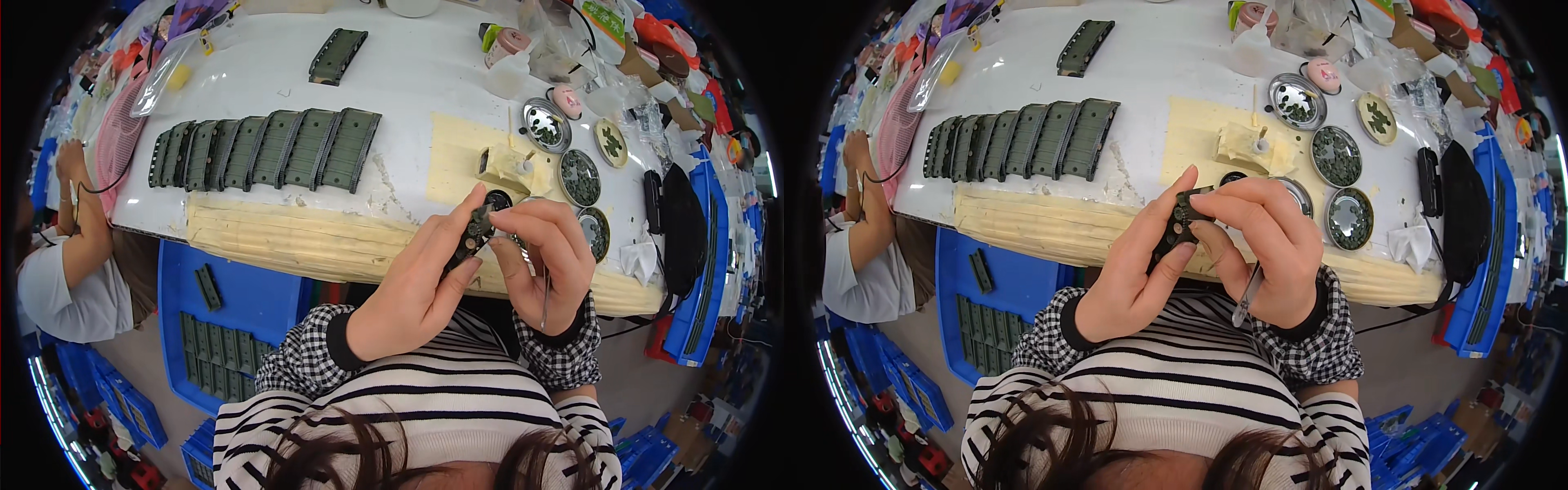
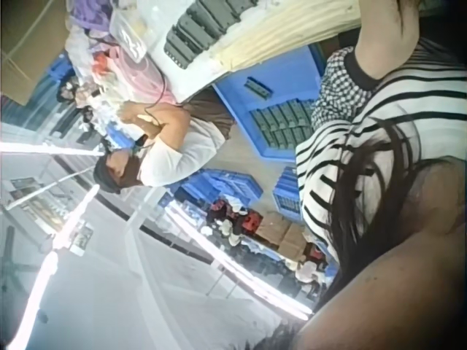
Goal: Applying a substance or adhesive to small green plastic toy components using a thin application stick.
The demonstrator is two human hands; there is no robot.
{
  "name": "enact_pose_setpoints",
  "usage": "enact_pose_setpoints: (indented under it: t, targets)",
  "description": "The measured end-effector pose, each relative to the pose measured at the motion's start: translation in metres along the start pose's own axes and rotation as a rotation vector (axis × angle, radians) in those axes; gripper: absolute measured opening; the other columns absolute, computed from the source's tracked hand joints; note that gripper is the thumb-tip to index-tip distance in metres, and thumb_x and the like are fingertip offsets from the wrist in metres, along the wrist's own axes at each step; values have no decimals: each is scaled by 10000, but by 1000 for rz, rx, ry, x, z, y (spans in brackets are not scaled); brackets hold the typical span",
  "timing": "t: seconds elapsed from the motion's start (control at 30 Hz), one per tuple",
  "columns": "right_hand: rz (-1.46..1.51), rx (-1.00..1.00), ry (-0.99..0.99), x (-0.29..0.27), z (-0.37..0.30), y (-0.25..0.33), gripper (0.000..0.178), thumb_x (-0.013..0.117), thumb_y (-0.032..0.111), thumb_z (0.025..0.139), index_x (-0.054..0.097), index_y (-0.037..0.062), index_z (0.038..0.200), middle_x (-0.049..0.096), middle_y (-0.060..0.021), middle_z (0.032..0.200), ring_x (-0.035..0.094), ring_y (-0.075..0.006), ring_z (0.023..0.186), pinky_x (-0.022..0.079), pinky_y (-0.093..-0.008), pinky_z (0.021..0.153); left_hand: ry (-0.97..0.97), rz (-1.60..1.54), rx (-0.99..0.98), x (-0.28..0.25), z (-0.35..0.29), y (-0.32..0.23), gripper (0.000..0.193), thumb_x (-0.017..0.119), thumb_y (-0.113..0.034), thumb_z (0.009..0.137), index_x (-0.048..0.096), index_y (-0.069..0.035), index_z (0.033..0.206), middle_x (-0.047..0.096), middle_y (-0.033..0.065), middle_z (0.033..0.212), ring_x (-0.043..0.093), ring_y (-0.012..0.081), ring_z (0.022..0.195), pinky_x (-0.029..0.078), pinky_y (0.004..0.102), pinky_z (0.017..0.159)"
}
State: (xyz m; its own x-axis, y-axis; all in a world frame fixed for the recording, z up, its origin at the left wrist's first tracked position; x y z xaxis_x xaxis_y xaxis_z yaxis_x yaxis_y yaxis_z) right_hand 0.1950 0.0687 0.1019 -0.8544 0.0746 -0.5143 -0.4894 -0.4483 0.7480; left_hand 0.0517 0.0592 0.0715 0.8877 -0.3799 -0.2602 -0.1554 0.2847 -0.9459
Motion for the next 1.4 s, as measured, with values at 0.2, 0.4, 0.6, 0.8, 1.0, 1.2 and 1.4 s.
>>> enact_pose_setpoints:
  t: [0.2, 0.4, 0.6, 0.8, 1.0, 1.2, 1.4]
  targets:
    - [6, -73, 19, 4, 5, 4, 292, 756, -31, 696, 668, 15, 971, 626, -109, 892, 636, -235, 715, 518, -298, 598, 42, 18, -60, -1, -2, -1, 619, 497, 22, 904, 248, 38, 1470, 473, 204, 1241, 510, 293, 1054, 397, 331, 950]
    - [-56, -185, 17, 6, 8, 6, 288, 758, -23, 691, 660, 5, 961, 620, -110, 886, 632, -231, 680, 508, -302, 563, -14, 54, -2, 0, -1, 0, 669, 521, 55, 870, 245, 18, 1478, 502, 197, 1045, 509, 312, 901, 439, 332, 835]
    - [-195, -272, 14, 13, 4, 7, 288, 748, 26, 691, 649, -15, 959, 614, -120, 886, 624, -235, 643, 504, -313, 538, -47, 91, -15, 0, -3, 0, 700, 506, 102, 841, 244, -2, 1482, 516, 209, 1062, 527, 349, 914, 454, 361, 827]
    - [-217, -295, -6, 18, 7, 8, 311, 743, 29, 688, 650, -15, 981, 614, -126, 896, 624, -240, 648, 508, -312, 548, -87, 24, -30, 2, -2, 3, 676, 478, 117, 841, 262, -3, 1471, 535, 203, 1136, 555, 319, 972, 456, 330, 875]
    - [-193, 33, -103, -13, 15, -3, 288, 742, -15, 737, 668, 3, 1015, 600, -83, 835, 559, -159, 640, 441, -260, 542, -172, -618, -308, -2, 3, 17, 448, 480, -13, 963, 351, -5, 1392, 573, 109, 1158, 583, 133, 996, 484, 269, 870]
    - [-284, 31, -173, -23, 24, -49, 250, 662, -71, 773, 678, 29, 1001, 580, -72, 813, 556, -155, 654, 421, -256, 551, -171, -998, -531, 1, 5, 29, 376, 480, -192, 1010, 408, -54, 1352, 615, 123, 1079, 619, 160, 914, 501, 276, 794]
    - [-299, 53, -133, -14, 29, -66, 126, 680, 11, 814, 686, 9, 940, 582, -51, 792, 539, -146, 667, 403, -253, 590, -145, -1259, -566, 5, 6, 38, 411, 455, -213, 1015, 383, -60, 1390, 622, 126, 1038, 639, 173, 869, 520, 275, 754]
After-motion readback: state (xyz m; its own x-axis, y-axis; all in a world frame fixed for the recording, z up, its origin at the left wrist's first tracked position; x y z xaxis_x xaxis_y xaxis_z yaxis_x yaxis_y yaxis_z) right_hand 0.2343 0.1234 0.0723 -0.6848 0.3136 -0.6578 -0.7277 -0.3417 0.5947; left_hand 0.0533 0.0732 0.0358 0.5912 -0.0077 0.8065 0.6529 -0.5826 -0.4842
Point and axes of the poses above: each hand's wrist, its own z-axis towards the middle knuckle, its own x-axis out of the palm, y = z × x, the point moved 5 cm from there along z, towards the middle knuckle
